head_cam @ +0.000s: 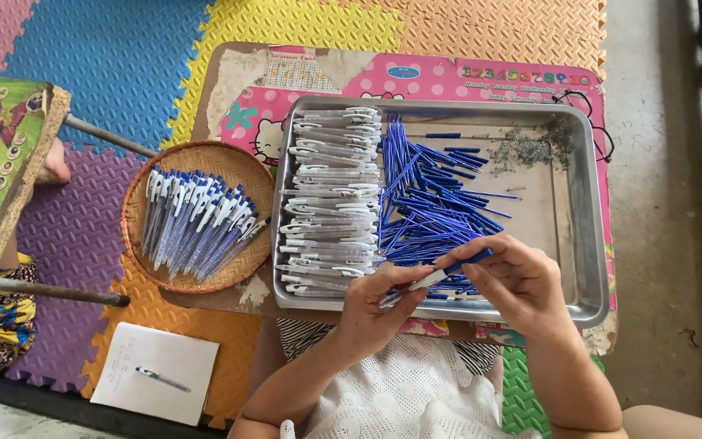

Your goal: The person assembles blue ballpoint pens by inserting the blue ink cartridges into white pen barrels. They pick up the components from a metal tray and place the completed pens into a woven basket.

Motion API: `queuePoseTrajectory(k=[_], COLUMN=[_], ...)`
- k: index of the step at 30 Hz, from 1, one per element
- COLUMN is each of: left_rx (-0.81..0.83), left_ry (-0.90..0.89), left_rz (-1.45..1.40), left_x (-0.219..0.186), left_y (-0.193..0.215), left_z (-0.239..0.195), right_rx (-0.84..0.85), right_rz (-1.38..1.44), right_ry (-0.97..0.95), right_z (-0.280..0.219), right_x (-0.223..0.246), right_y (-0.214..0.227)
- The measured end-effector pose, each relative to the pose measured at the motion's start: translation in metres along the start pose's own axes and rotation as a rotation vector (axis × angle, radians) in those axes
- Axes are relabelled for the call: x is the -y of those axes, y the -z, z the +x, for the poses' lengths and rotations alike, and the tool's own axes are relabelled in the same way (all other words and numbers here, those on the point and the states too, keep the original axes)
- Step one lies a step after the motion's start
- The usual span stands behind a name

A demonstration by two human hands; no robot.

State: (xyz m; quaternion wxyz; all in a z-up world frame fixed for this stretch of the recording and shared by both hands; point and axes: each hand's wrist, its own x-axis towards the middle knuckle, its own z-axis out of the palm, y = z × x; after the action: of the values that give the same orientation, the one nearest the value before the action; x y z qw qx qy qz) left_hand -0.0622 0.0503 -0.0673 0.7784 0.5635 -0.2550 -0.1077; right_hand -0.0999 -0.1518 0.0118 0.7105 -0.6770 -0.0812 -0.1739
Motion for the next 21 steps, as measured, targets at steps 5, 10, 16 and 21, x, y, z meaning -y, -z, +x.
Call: queuePoseTrajectory(k=[5, 10, 16, 21], left_rx=[-0.006, -0.068, 0.173, 0.232], left_ry=[0.004, -0.003, 0.165, 0.391], left_rz=[0.053, 0.028, -0.085, -0.345], left_x=[-0.002, 0.004, -0.039, -0.023], left_y=[-0.005, -0.011, -0.008, -0.005], left_z=[0.001, -0.001, 0.014, 0.000], right_rx=[0.073, 0.117, 0.047, -0.006], right_rz=[-0.047, -0.093, -0.088, 0.048], right_ry=[0.013, -0.003, -0.032, -0.029], right_z=[0.003, 0.006, 0.012, 0.013], right_x=[0.007, -0.005, -0.004, -0.014], right_y=[0.004, -0.014, 0.001, 0.004])
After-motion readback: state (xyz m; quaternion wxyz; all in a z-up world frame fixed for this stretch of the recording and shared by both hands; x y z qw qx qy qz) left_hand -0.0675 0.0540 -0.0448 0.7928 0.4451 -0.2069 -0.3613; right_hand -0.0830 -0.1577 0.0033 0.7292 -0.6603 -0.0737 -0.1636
